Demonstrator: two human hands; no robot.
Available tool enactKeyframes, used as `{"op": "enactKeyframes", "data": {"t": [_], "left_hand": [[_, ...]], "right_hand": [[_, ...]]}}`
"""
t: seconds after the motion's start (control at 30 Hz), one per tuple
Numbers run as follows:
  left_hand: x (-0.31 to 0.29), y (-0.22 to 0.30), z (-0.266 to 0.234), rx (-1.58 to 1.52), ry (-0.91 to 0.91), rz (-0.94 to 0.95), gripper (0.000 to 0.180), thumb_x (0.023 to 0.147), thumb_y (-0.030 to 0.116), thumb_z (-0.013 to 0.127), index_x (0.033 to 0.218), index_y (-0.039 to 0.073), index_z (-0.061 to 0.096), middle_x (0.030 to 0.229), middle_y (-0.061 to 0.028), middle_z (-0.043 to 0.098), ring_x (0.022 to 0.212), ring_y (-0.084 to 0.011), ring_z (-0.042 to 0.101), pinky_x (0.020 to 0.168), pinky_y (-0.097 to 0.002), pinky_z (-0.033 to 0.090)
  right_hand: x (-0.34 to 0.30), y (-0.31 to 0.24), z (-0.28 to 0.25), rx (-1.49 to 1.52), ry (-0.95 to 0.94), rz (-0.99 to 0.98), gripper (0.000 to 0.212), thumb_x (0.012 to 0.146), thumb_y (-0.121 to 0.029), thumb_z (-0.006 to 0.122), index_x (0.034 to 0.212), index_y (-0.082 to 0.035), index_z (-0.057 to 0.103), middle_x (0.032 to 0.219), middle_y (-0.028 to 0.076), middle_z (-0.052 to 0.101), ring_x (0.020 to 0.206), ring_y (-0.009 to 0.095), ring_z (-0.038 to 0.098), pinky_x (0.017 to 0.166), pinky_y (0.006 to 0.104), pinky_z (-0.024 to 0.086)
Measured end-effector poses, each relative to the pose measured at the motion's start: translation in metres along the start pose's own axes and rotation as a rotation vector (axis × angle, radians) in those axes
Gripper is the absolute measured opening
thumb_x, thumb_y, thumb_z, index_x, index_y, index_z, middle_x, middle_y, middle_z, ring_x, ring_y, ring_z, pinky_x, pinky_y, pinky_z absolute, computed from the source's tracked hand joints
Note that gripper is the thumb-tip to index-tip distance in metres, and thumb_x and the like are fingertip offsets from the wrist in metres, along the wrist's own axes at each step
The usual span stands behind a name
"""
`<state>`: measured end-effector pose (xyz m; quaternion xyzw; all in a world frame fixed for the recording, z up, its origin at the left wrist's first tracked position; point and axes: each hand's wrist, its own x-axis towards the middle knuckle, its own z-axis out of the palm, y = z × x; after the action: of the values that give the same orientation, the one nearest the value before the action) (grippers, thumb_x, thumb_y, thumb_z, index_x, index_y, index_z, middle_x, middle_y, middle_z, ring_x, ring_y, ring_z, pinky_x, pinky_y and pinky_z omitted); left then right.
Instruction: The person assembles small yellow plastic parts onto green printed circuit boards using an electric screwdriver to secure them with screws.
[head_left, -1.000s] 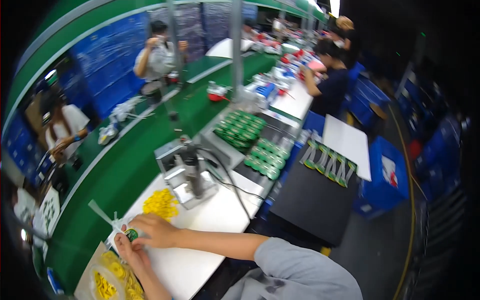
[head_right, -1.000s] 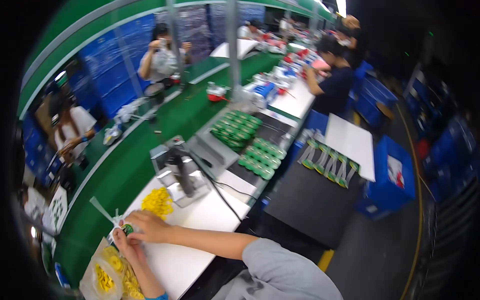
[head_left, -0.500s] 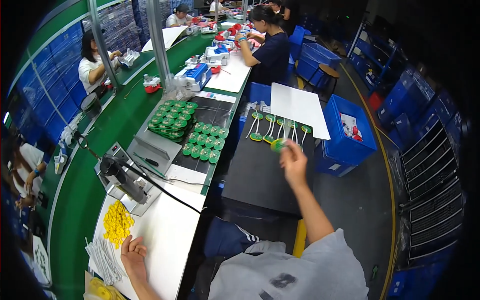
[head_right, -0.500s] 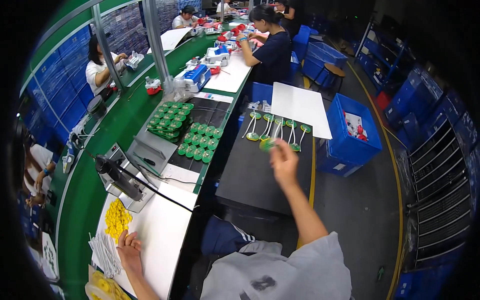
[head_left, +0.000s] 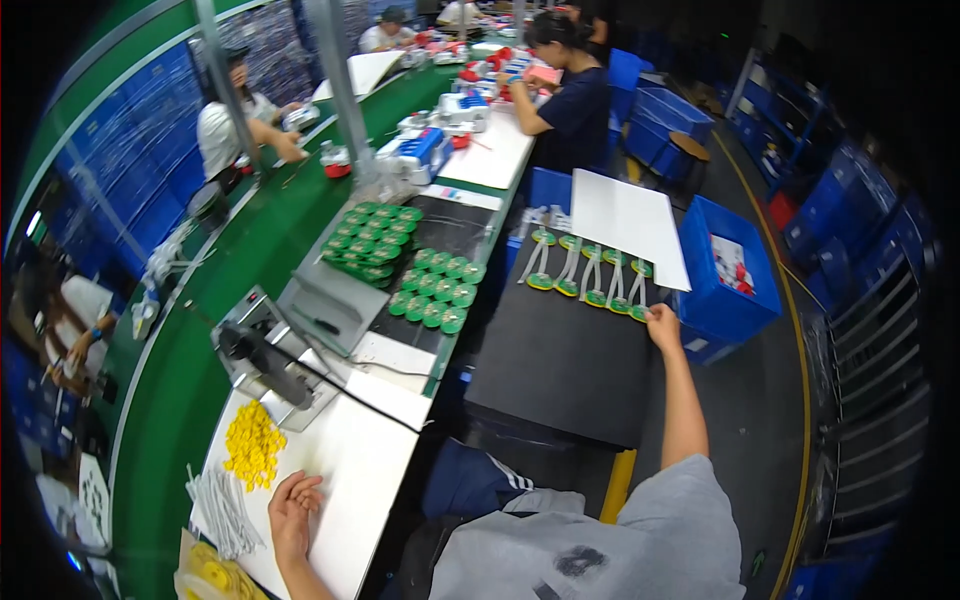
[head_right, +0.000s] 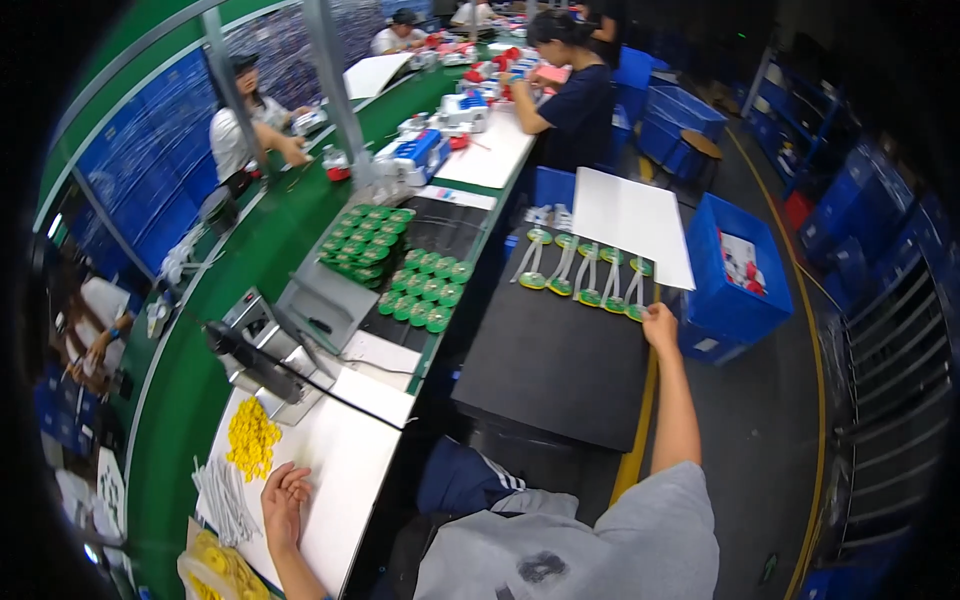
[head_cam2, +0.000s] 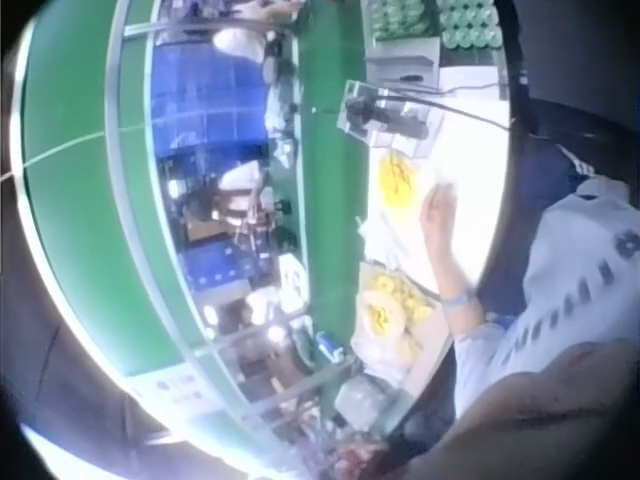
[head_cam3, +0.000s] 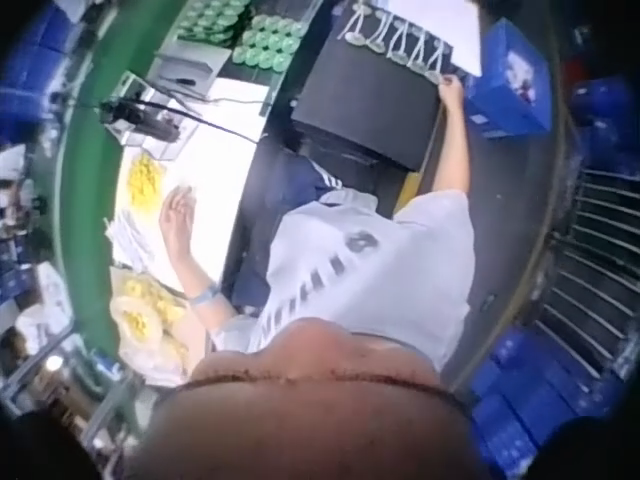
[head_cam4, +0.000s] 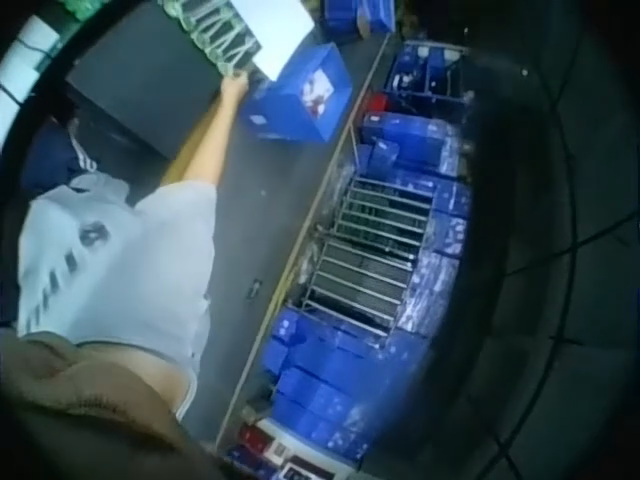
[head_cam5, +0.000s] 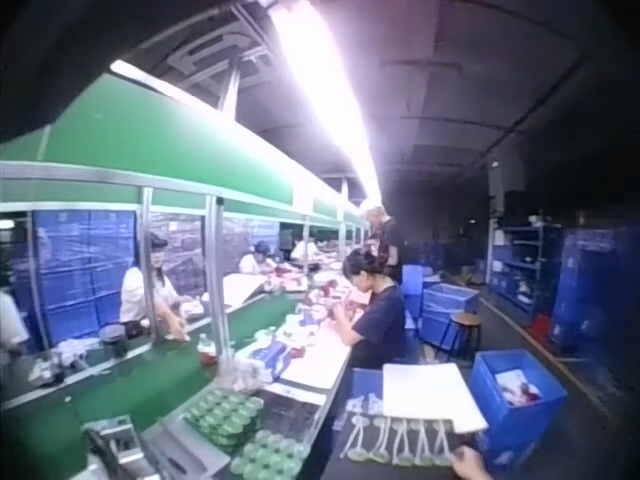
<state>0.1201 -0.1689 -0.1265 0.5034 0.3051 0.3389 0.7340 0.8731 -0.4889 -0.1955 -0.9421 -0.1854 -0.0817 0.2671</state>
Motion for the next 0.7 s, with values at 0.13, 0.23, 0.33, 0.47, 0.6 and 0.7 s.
{"op": "enactKeyframes", "data": {"t": [0.13, 0.23, 0.33, 0.47, 0.6, 0.7], "left_hand": [[-0.006, 0.034, -0.046, 0.109, 0.067, -0.111, 0.045, 0.093, 0.007, 0.065, 0.134, -0.005, 0.052, 0.123, -0.0174, 0.066, 0.099, -0.0165, 0.064, 0.088, -0.0283, 0.052], [-0.014, 0.043, -0.102, 0.275, 0.015, -0.123, 0.039, 0.094, 0.01, 0.067, 0.131, -0.002, 0.058, 0.121, -0.011, 0.068, 0.101, -0.0138, 0.064, 0.09, -0.0271, 0.052], [-0.035, 0.065, -0.142, 0.647, -0.049, -0.04, 0.035, 0.094, 0.014, 0.068, 0.127, 0.004, 0.063, 0.122, -0.0076, 0.068, 0.099, -0.0134, 0.064, 0.088, -0.0265, 0.052], [-0.088, 0.103, -0.16, 0.883, -0.137, 0.05, 0.039, 0.096, 0.027, 0.066, 0.128, 0.005, 0.062, 0.132, -0.0143, 0.062, 0.111, -0.0247, 0.064, 0.096, -0.0313, 0.05], [-0.158, 0.183, -0.19, 0.867, -0.171, -0.235, 0.045, 0.097, 0.028, 0.065, 0.133, 0.003, 0.06, 0.13, -0.0159, 0.066, 0.115, -0.0266, 0.065, 0.095, -0.037, 0.053], [-0.224, 0.212, -0.252, 0.617, 0.457, 0.158, 0.026, 0.096, 0.014, 0.063, 0.118, 0.0, 0.064, 0.106, -0.0093, 0.072, 0.098, -0.0173, 0.069, 0.083, -0.0298, 0.055]], "right_hand": [[-0.05, -0.073, 0.022, -0.205, 0.196, -0.156, 0.029, 0.09, -0.018, 0.067, 0.111, 0.003, 0.068, 0.104, 0.027, 0.069, 0.101, 0.042, 0.066, 0.087, 0.0464, 0.052], [-0.14, -0.185, 0.015, 0.041, -0.05, -0.316, 0.026, 0.094, -0.022, 0.065, 0.089, 0.004, 0.067, 0.081, 0.019, 0.07, 0.075, 0.033, 0.069, 0.068, 0.0436, 0.052], [-0.259, -0.347, -0.026, 0.198, -1.023, -0.245, 0.023, 0.095, -0.021, 0.065, 0.093, 0.001, 0.072, 0.075, 0.006, 0.07, 0.069, 0.011, 0.064, 0.065, 0.028, 0.051], [-0.384, -0.478, -0.03, 0.374, -1.883, -0.632, 0.027, 0.099, -0.024, 0.065, 0.112, -0.001, 0.073, 0.094, 0.008, 0.075, 0.085, 0.011, 0.07, 0.075, 0.0263, 0.055], [-0.479, -0.565, 0.006, 0.538, -2.141, -0.802, 0.029, 0.1, -0.022, 0.064, 0.118, 0.001, 0.067, 0.09, 0.005, 0.071, 0.077, 0.009, 0.064, 0.069, 0.025, 0.053], [-0.55, -0.622, 0.041, 0.694, -1.897, -0.851, 0.026, 0.1, -0.024, 0.063, 0.109, -0.001, 0.069, 0.088, 0.007, 0.071, 0.075, 0.012, 0.064, 0.069, 0.028, 0.052]]}}
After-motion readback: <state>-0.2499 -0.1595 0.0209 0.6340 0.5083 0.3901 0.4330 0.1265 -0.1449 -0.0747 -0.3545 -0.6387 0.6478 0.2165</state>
